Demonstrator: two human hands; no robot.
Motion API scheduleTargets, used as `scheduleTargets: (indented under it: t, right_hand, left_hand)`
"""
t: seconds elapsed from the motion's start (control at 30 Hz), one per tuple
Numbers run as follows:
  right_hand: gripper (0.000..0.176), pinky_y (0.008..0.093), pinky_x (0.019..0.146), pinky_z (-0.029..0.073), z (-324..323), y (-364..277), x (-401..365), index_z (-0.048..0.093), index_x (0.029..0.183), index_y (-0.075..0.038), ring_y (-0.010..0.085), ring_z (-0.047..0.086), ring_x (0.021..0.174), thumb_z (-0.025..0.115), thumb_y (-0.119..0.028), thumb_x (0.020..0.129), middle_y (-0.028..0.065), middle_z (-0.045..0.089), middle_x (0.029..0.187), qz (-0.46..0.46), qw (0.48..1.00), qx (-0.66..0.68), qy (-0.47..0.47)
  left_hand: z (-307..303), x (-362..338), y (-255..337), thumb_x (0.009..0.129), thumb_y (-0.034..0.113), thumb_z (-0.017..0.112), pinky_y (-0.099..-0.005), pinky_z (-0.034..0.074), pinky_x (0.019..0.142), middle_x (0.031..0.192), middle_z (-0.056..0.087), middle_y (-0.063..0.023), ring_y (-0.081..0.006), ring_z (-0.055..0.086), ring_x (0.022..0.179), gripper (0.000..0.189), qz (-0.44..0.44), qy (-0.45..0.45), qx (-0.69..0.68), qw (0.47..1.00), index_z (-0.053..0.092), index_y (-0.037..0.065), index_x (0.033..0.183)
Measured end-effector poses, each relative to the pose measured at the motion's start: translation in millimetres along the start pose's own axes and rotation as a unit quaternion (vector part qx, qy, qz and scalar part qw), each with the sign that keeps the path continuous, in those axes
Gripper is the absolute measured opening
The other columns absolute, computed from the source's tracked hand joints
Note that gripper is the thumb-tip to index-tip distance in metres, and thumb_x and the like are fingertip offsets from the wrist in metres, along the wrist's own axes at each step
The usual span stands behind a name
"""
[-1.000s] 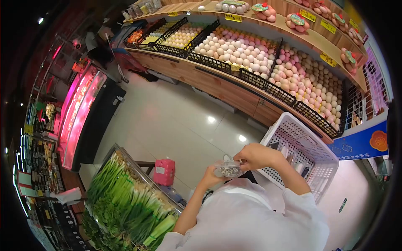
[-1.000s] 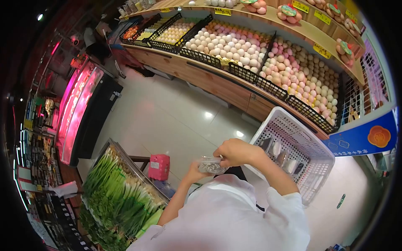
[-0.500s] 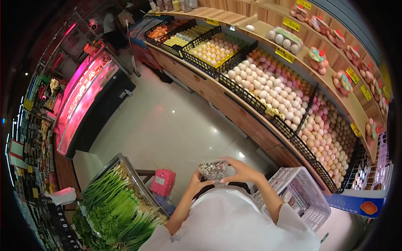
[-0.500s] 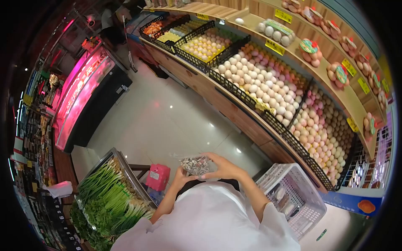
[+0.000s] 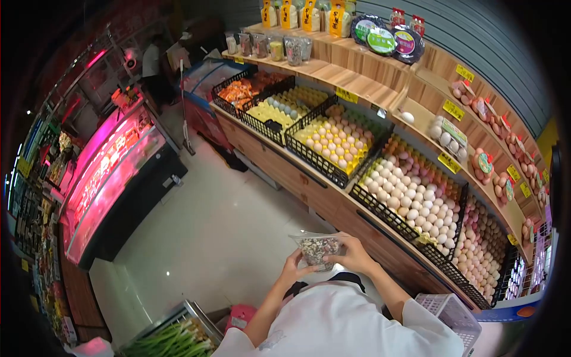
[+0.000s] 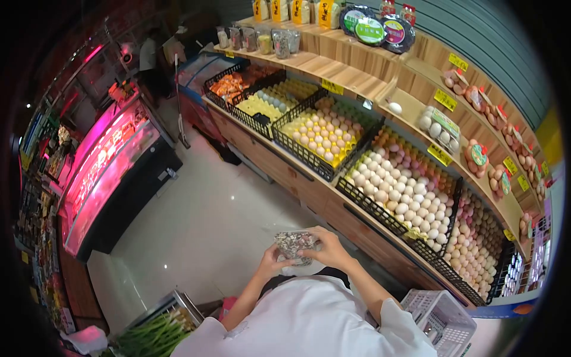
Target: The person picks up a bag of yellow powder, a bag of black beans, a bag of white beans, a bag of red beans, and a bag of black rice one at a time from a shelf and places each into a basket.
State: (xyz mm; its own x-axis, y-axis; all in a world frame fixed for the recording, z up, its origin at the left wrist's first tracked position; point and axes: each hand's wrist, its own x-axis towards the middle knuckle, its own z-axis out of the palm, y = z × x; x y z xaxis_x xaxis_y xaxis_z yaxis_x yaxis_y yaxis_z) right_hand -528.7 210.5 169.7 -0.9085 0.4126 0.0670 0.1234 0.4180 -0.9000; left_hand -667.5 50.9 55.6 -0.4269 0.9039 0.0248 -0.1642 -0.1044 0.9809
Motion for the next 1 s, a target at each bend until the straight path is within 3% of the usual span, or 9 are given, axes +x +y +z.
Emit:
scheduleTargets:
  t: [0.13, 0.2, 0.4, 0.47, 0.53, 0.7, 0.83, 0.9, 1.0]
  right_hand:
    - [0.047, 0.0304, 0.079, 0.049, -14, 27, 81, 0.062, 0.108, -0.001, 0.0167, 0.059, 0.093, 0.080, -0.014, 0.066, 0.0089, 0.063, 0.102, 0.058, 0.980, 0.109, 0.156]
    - [0.045, 0.0314, 0.078, 0.049, -53, -7, 122, 0.062, 0.107, 0.000, 0.0162, 0.059, 0.090, 0.079, -0.015, 0.067, 0.0088, 0.064, 0.099, 0.045, 0.974, 0.046, 0.215]
    - [0.039, 0.0299, 0.077, 0.049, -176, 1, 267, 0.064, 0.102, 0.001, 0.0165, 0.063, 0.082, 0.076, -0.020, 0.071, 0.0103, 0.068, 0.091, 0.014, 0.921, -0.128, 0.367]
    - [0.039, 0.0301, 0.077, 0.049, -212, 13, 317, 0.065, 0.100, 0.001, 0.0178, 0.064, 0.083, 0.075, -0.022, 0.072, 0.0113, 0.068, 0.091, -0.046, 0.908, -0.110, 0.400]
    - [0.042, 0.0305, 0.077, 0.048, -249, 31, 368, 0.065, 0.102, 0.001, 0.0186, 0.064, 0.084, 0.075, -0.025, 0.071, 0.0113, 0.068, 0.091, 0.003, 0.895, -0.100, 0.435]
    - [0.047, 0.0311, 0.079, 0.048, -300, 66, 486, 0.062, 0.108, 0.001, 0.0202, 0.064, 0.088, 0.075, -0.027, 0.072, 0.0124, 0.068, 0.095, -0.003, 0.873, -0.125, 0.471]
    - [0.050, 0.0336, 0.081, 0.048, -323, 94, 568, 0.064, 0.106, 0.001, 0.0255, 0.064, 0.091, 0.075, -0.030, 0.069, 0.0164, 0.067, 0.097, 0.020, 0.872, -0.144, 0.468]
    - [0.048, 0.0349, 0.082, 0.048, -327, 102, 598, 0.065, 0.103, 0.001, 0.0281, 0.064, 0.093, 0.076, -0.029, 0.068, 0.0183, 0.067, 0.097, 0.017, 0.876, -0.137, 0.462]
    - [0.046, 0.0355, 0.084, 0.047, -330, 101, 635, 0.065, 0.103, 0.002, 0.0285, 0.064, 0.093, 0.075, -0.027, 0.068, 0.0183, 0.067, 0.097, 0.061, 0.875, -0.169, 0.449]
  left_hand:
    - [-54, 62, 13, 0.076, 0.016, 0.074, -0.0350, 0.036, 0.100, 0.115, 0.058, -0.0097, -0.0196, 0.052, 0.112, 0.050, 0.007, 0.111, 0.080, 0.991, 0.052, 0.003, 0.119]
    - [-82, 77, 25, 0.080, 0.017, 0.071, -0.0347, 0.037, 0.099, 0.113, 0.058, -0.0097, -0.0194, 0.052, 0.111, 0.044, -0.005, 0.139, 0.094, 0.986, 0.053, 0.003, 0.117]
    - [-179, 86, -20, 0.089, 0.018, 0.059, -0.0298, 0.043, 0.088, 0.100, 0.063, -0.0064, -0.0150, 0.058, 0.097, 0.022, -0.127, 0.076, 0.089, 0.985, 0.059, 0.001, 0.104]
    - [-213, 105, -32, 0.090, 0.018, 0.056, -0.0289, 0.044, 0.084, 0.093, 0.065, -0.0059, -0.0139, 0.058, 0.091, 0.018, -0.142, 0.071, 0.100, 0.982, 0.062, 0.001, 0.096]
    - [-246, 126, -49, 0.091, 0.019, 0.054, -0.0283, 0.045, 0.080, 0.086, 0.065, -0.0060, -0.0135, 0.059, 0.085, 0.021, -0.166, 0.064, 0.120, 0.977, 0.064, 0.000, 0.088]
    - [-359, 183, -99, 0.087, 0.025, 0.054, -0.0286, 0.047, 0.070, 0.071, 0.064, -0.0079, -0.0148, 0.059, 0.070, 0.032, -0.286, 0.066, 0.279, 0.914, 0.064, -0.001, 0.072]
    - [-414, 179, -66, 0.082, 0.023, 0.056, -0.0315, 0.048, 0.062, 0.071, 0.065, -0.0089, -0.0166, 0.059, 0.064, 0.028, -0.433, 0.064, 0.378, 0.816, 0.065, -0.002, 0.075]
    - [-483, 146, -130, 0.082, 0.022, 0.055, -0.0333, 0.049, 0.063, 0.074, 0.065, -0.0111, -0.0181, 0.060, 0.065, 0.025, -0.416, 0.119, 0.321, 0.842, 0.065, -0.001, 0.081]
    - [-512, 163, -139, 0.082, 0.021, 0.055, -0.0333, 0.049, 0.063, 0.074, 0.065, -0.0113, -0.0182, 0.060, 0.065, 0.024, -0.436, 0.134, 0.320, 0.830, 0.065, -0.001, 0.082]
